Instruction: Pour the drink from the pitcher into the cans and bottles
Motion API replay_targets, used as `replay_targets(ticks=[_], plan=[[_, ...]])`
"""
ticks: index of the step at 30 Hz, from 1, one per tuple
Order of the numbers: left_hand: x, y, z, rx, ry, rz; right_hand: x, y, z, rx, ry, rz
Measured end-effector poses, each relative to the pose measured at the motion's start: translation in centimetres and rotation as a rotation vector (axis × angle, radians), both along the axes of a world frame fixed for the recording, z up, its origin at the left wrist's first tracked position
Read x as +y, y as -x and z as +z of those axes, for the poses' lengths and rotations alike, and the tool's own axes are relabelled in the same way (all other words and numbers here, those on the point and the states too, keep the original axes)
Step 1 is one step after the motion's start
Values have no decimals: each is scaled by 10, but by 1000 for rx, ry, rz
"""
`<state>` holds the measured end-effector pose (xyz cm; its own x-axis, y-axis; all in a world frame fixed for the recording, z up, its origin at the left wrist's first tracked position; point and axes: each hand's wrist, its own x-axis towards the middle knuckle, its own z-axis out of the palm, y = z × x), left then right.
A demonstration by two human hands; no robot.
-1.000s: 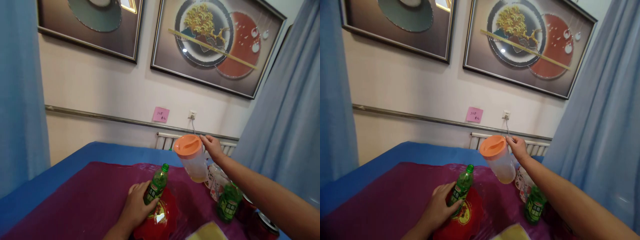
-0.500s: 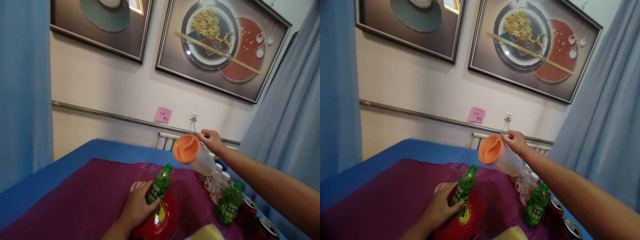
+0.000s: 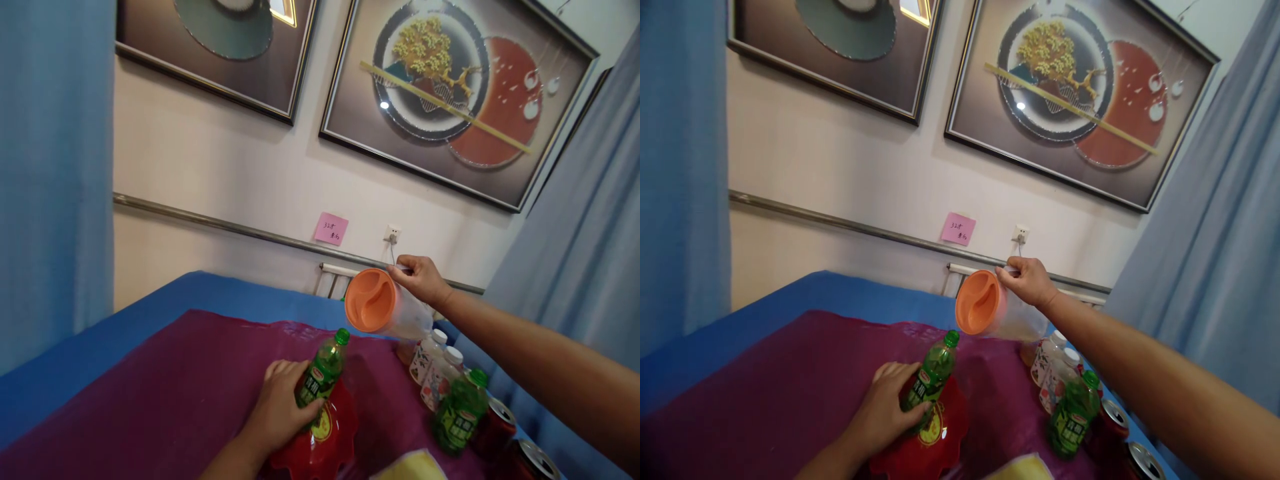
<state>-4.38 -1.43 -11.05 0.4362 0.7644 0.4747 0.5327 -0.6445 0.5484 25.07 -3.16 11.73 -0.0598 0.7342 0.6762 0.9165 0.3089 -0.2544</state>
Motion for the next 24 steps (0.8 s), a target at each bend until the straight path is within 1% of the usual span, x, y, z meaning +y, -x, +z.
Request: replay_targets(ticks=[5, 11, 17, 24], plan=[[-3, 0, 2, 2, 0, -4, 1, 4, 2, -33, 2, 6], [-2, 0, -2, -20, -52, -9, 1, 7, 2, -45, 9, 16], [-3, 1, -1, -9, -39, -5, 0, 8, 1, -81, 29, 27], [-2, 1, -3, -11, -30, -10, -3, 10, 5, -144, 19, 26]])
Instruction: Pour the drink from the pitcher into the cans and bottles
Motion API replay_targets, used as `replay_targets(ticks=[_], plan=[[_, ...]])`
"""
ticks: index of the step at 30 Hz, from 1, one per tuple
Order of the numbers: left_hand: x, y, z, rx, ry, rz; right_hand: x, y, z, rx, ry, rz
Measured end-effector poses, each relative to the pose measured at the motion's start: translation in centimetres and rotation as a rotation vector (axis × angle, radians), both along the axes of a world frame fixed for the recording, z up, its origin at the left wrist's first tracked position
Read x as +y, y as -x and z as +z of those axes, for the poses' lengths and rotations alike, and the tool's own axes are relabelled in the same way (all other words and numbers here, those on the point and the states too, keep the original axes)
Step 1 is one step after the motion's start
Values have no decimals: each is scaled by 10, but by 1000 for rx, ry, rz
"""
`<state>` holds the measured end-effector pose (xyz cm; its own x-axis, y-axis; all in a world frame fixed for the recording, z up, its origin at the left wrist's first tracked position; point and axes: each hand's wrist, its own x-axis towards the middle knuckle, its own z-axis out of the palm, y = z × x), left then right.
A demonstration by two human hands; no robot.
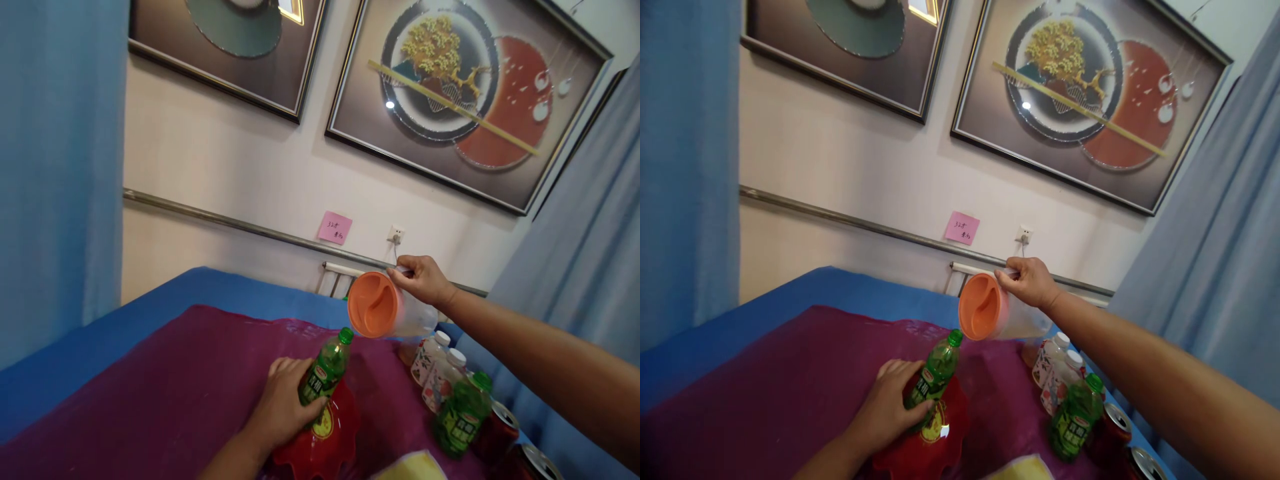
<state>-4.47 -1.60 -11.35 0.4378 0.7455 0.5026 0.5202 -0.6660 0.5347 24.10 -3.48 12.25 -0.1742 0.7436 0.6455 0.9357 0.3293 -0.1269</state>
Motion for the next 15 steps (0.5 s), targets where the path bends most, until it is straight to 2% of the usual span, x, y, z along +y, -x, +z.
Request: replay_targets(ticks=[15], plan=[[-1, 0, 0, 12, -10, 0, -3, 4, 4, -50, 20, 7]])
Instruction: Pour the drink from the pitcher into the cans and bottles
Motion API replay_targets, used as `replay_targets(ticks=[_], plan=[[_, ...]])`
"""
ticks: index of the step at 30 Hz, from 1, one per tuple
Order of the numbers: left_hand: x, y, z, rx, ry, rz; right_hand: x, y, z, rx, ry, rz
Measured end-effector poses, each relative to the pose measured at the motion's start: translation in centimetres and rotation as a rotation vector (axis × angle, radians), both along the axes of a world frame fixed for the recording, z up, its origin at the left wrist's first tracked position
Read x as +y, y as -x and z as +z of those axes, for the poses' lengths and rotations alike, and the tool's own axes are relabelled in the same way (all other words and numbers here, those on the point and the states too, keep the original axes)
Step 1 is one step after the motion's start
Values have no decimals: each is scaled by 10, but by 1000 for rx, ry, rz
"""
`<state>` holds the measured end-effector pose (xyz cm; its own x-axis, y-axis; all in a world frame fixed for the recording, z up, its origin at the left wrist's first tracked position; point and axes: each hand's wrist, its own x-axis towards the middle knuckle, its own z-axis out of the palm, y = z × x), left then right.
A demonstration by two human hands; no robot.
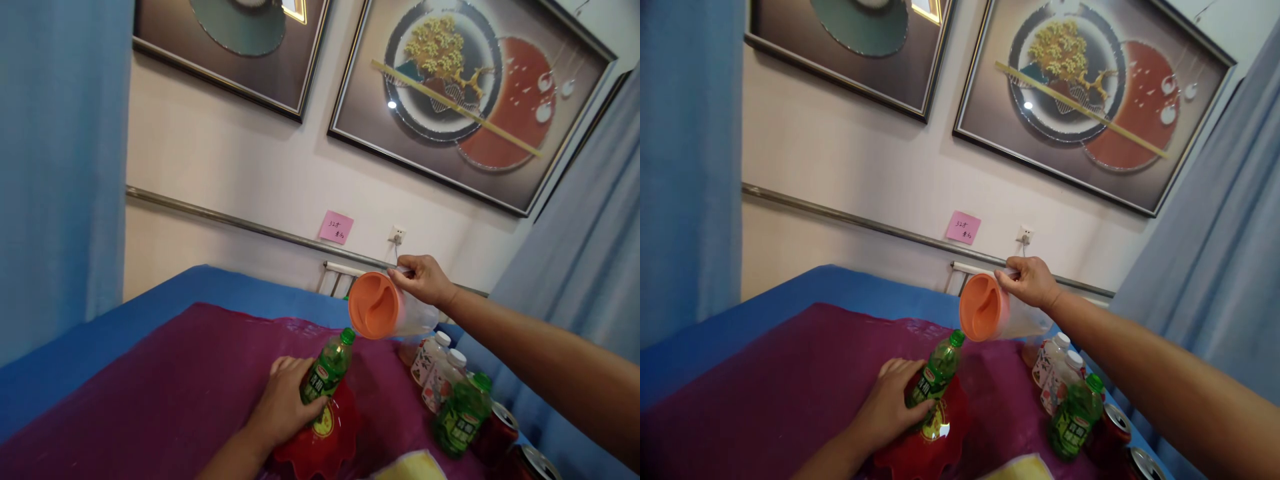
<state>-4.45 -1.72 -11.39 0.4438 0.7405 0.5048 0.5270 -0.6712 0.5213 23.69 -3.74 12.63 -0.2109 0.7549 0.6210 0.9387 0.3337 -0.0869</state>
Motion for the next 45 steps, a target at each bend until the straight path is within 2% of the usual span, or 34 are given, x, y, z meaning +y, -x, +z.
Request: replay_targets(ticks=[12, 45], plan=[[-2, 0, 4, 28, 49, -9, 0, 0, 0, -2, -8, 41], [-2, 0, 5, 41, 86, -21, -2, 2, 2, -43, 2, 16]])
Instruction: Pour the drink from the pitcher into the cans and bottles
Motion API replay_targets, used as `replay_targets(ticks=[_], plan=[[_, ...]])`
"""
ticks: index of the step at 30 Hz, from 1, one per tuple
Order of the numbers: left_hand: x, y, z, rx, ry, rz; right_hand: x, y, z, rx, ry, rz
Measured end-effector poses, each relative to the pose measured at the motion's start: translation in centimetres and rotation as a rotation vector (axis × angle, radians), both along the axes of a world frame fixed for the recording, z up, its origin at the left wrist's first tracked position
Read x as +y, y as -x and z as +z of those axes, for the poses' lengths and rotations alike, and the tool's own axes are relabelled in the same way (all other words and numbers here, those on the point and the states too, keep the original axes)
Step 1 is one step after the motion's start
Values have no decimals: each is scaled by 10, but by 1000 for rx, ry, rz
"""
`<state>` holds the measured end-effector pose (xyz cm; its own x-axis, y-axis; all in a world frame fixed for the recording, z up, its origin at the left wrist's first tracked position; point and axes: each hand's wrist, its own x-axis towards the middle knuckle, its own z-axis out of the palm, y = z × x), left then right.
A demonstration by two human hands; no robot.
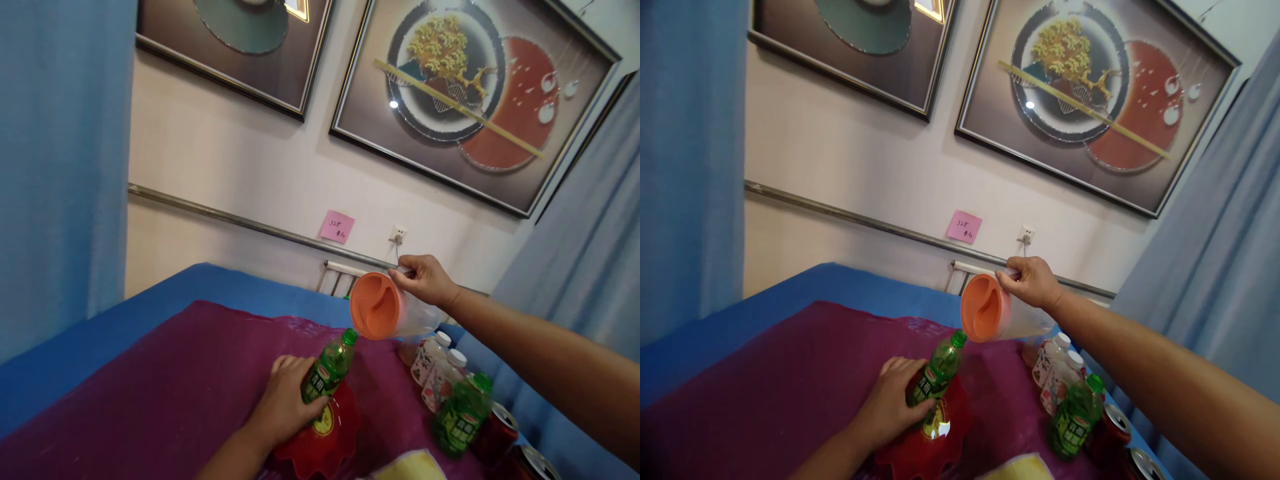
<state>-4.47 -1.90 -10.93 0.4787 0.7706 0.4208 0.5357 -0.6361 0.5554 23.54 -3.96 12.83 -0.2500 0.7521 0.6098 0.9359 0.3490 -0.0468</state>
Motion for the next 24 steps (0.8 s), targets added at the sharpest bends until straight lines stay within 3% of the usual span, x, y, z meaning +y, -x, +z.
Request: replay_targets(ticks=[24], plan=[[-1, 0, -1, -2, -8, -2, -4, 1, 6, -22, 7, 1]])
